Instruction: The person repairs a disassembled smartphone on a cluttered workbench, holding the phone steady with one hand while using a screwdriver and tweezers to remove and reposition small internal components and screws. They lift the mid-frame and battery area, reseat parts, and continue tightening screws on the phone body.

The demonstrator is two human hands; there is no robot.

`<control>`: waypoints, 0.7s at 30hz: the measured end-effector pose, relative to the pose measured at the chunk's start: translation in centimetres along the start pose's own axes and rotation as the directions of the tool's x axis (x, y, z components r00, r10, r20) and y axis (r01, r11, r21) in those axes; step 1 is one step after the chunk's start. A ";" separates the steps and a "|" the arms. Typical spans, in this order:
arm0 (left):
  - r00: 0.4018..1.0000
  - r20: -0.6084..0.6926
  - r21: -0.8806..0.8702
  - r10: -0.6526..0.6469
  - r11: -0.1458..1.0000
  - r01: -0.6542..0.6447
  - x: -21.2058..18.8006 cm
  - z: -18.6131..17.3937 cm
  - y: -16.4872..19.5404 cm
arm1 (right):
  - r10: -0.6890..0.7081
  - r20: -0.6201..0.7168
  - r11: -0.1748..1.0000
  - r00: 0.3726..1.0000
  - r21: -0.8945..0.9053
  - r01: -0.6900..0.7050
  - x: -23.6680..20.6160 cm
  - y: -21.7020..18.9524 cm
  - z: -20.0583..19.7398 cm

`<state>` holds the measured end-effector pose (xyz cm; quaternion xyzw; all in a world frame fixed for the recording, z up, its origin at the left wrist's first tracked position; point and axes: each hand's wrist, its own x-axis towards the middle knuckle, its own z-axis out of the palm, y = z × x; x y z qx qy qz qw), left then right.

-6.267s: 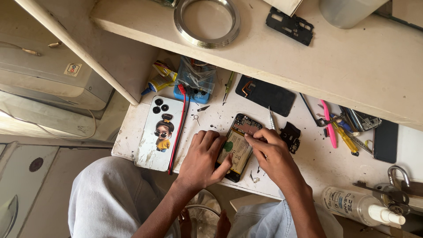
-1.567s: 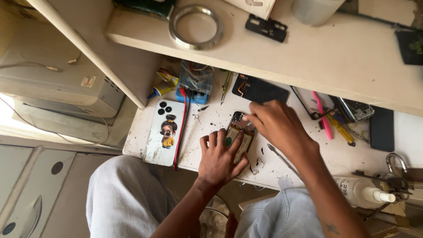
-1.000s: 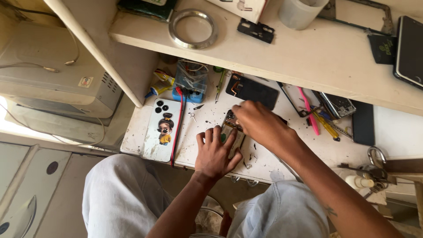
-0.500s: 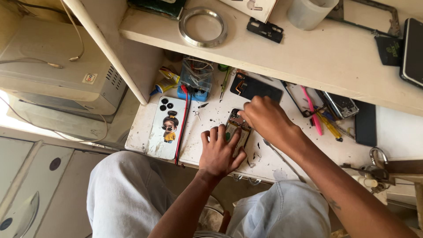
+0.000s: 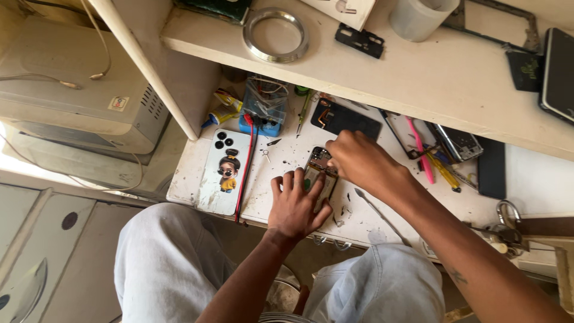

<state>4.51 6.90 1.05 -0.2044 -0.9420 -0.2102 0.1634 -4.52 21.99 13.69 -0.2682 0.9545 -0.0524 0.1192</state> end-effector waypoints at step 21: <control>1.000 0.015 -0.014 -0.013 1.000 0.014 0.1 -0.2 0.0 | 0.223 0.048 0.966 0.974 -0.144 -0.214 0.5 -0.1 0.3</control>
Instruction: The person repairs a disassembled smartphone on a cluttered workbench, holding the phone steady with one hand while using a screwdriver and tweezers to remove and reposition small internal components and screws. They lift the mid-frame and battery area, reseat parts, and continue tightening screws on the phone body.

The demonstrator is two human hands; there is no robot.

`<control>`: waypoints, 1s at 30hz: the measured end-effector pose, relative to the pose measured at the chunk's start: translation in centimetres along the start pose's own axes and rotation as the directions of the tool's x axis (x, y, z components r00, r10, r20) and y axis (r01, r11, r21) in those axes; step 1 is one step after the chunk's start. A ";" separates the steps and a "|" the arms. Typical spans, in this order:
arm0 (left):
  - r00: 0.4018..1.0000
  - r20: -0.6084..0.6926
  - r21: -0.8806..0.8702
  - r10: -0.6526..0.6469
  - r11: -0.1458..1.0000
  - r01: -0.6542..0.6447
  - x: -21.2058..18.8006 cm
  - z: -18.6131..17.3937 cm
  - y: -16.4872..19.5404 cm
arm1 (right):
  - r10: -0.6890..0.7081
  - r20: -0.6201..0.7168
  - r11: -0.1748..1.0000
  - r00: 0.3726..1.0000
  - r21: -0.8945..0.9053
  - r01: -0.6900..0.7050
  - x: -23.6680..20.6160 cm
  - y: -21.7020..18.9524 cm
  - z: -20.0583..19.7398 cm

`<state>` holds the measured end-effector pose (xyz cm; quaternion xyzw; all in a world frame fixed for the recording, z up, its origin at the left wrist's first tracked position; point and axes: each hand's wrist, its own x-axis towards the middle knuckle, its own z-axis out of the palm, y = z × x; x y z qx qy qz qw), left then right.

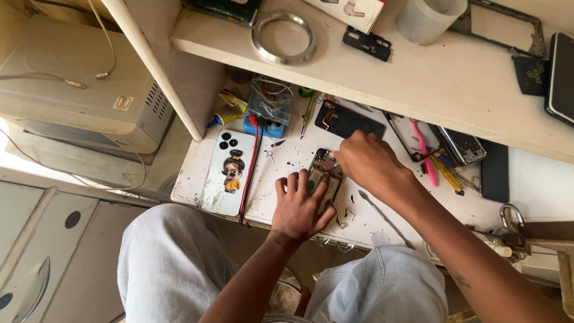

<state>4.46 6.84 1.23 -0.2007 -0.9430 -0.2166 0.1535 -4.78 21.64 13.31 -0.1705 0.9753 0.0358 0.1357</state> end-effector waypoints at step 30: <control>0.998 0.062 0.004 -0.004 1.000 0.004 0.2 0.2 -0.1 | -0.040 0.042 0.989 0.998 0.145 0.034 -1.4 0.7 -0.5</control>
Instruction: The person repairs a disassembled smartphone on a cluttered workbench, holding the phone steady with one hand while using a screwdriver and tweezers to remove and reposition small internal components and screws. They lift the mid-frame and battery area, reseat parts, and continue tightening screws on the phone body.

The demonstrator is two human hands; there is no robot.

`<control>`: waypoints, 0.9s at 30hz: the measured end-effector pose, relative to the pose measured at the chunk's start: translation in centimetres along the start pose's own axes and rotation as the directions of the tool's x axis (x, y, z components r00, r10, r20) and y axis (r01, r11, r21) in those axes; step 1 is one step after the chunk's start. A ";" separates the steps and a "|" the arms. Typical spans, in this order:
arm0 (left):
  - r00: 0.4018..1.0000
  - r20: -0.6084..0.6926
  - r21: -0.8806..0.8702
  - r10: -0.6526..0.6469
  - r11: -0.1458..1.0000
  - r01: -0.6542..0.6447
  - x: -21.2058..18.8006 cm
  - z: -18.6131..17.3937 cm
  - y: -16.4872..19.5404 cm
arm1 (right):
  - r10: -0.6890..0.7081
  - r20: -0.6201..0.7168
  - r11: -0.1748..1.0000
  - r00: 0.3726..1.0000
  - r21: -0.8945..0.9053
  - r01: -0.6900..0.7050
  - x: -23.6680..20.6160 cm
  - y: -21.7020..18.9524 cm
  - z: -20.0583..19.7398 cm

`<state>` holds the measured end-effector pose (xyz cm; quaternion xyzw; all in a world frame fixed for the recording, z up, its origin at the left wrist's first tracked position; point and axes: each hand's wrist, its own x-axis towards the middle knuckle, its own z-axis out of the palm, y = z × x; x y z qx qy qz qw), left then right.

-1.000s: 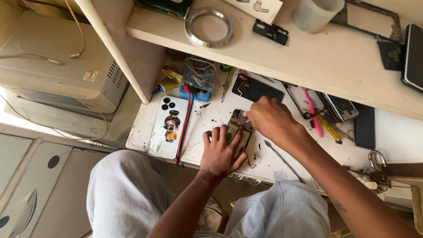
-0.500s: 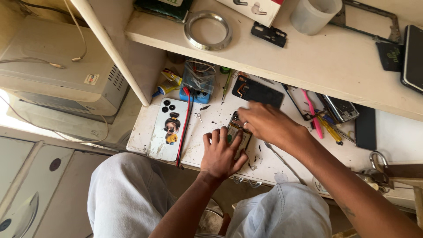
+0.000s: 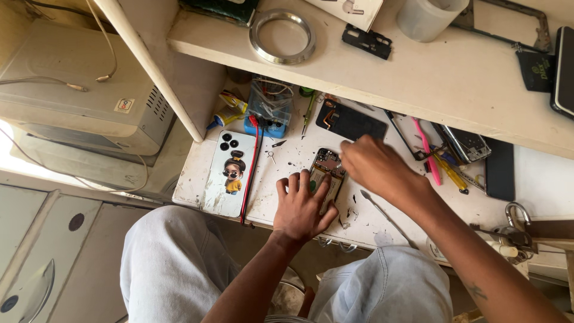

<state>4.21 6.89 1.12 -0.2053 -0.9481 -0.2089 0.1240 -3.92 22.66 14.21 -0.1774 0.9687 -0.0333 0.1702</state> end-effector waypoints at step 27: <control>1.000 0.010 0.012 -0.010 1.000 0.010 0.2 0.1 0.2 | 0.023 -0.422 0.875 0.906 0.447 0.186 -1.0 1.1 3.2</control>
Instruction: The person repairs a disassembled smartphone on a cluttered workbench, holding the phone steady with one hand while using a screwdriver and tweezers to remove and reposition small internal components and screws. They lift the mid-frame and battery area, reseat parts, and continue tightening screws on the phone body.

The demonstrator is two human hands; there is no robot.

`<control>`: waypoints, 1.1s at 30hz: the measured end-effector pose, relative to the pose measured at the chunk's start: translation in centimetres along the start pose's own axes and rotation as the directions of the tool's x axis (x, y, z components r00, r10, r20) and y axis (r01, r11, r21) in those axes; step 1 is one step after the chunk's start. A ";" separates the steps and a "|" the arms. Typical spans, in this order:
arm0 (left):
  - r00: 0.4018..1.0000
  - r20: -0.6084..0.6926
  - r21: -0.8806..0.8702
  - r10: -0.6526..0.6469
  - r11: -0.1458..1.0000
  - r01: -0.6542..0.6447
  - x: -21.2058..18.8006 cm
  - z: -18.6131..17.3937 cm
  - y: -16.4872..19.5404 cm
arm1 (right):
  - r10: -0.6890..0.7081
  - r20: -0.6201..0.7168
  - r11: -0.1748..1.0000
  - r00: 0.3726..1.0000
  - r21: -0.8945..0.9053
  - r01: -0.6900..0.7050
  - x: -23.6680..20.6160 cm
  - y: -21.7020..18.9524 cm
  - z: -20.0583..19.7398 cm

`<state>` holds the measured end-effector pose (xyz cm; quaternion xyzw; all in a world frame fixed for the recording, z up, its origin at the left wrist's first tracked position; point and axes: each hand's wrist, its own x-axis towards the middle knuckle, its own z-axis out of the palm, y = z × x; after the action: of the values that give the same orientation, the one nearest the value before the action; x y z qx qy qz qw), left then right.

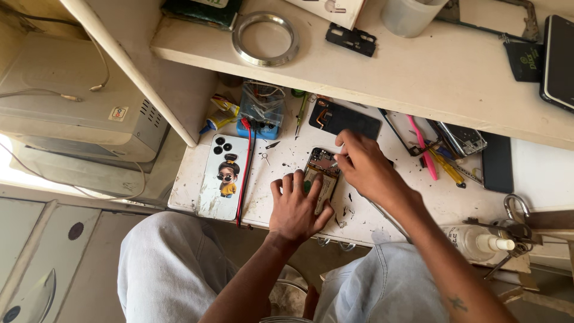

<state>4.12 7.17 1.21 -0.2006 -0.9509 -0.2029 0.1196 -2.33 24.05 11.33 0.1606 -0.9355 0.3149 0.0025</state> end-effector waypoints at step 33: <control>1.000 0.010 0.006 -0.001 1.000 0.001 0.2 0.2 0.0 | 0.002 -0.208 0.996 0.978 0.092 0.017 -3.9 0.1 1.1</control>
<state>3.96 7.33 1.14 -0.2007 -0.9523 -0.1990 0.1154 1.43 24.68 10.00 0.1302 -0.9137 0.3733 0.0937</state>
